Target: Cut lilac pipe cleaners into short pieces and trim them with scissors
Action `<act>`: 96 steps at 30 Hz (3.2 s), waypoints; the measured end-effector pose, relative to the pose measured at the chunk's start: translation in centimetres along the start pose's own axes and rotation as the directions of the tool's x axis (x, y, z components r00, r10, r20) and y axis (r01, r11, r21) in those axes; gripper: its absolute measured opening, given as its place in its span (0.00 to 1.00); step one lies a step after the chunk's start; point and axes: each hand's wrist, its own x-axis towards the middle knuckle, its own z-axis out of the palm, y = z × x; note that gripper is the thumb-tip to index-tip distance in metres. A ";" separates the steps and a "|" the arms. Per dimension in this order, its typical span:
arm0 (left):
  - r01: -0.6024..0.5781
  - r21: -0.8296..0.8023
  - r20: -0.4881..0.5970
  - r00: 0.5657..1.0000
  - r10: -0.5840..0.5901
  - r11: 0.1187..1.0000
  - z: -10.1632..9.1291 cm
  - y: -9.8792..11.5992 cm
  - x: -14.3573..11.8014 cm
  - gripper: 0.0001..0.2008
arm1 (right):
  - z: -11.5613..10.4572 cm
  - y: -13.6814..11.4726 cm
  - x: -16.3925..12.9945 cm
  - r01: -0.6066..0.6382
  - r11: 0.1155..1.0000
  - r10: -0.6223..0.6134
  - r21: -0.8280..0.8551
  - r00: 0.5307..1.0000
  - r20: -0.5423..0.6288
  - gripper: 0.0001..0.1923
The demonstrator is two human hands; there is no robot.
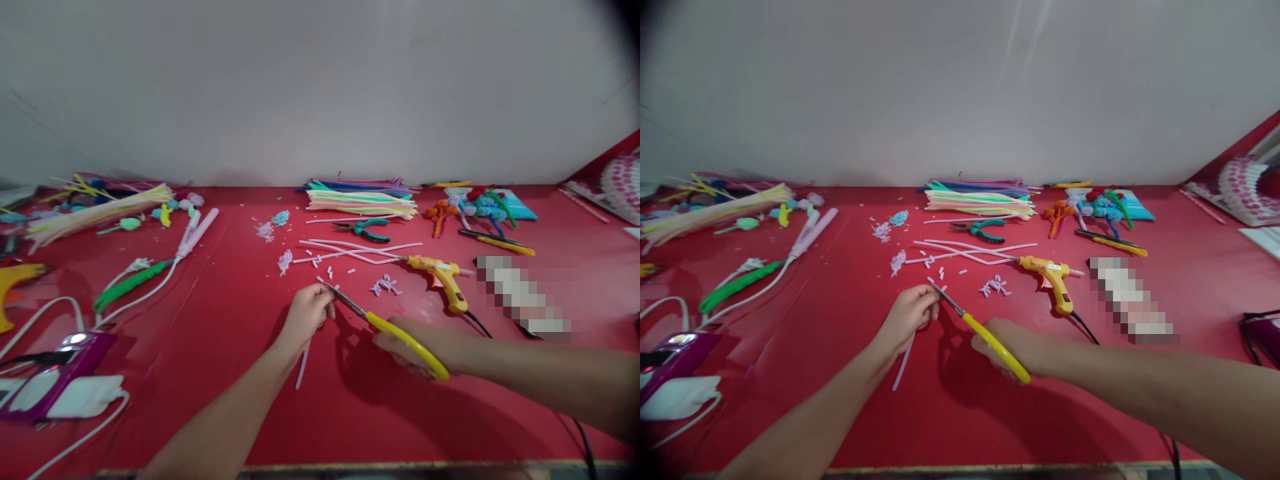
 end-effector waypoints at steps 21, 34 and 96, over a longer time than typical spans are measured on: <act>0.130 0.002 0.282 0.951 -0.125 0.992 1.1 2.2 -2.5 0.04 | 0.6 -3.1 3.6 0.178 0.982 -0.186 -0.063 0.844 -0.504 0.06; 0.008 0.008 0.205 0.979 -0.009 1.000 0.4 2.3 -2.2 0.07 | -0.9 -1.7 1.7 0.118 0.980 -0.186 -0.161 0.833 -0.522 0.15; 0.055 -0.131 0.106 0.994 -0.042 0.990 0.1 0.8 -0.9 0.08 | 0.0 -1.1 -0.6 -0.126 0.981 0.079 -0.149 0.955 -0.286 0.17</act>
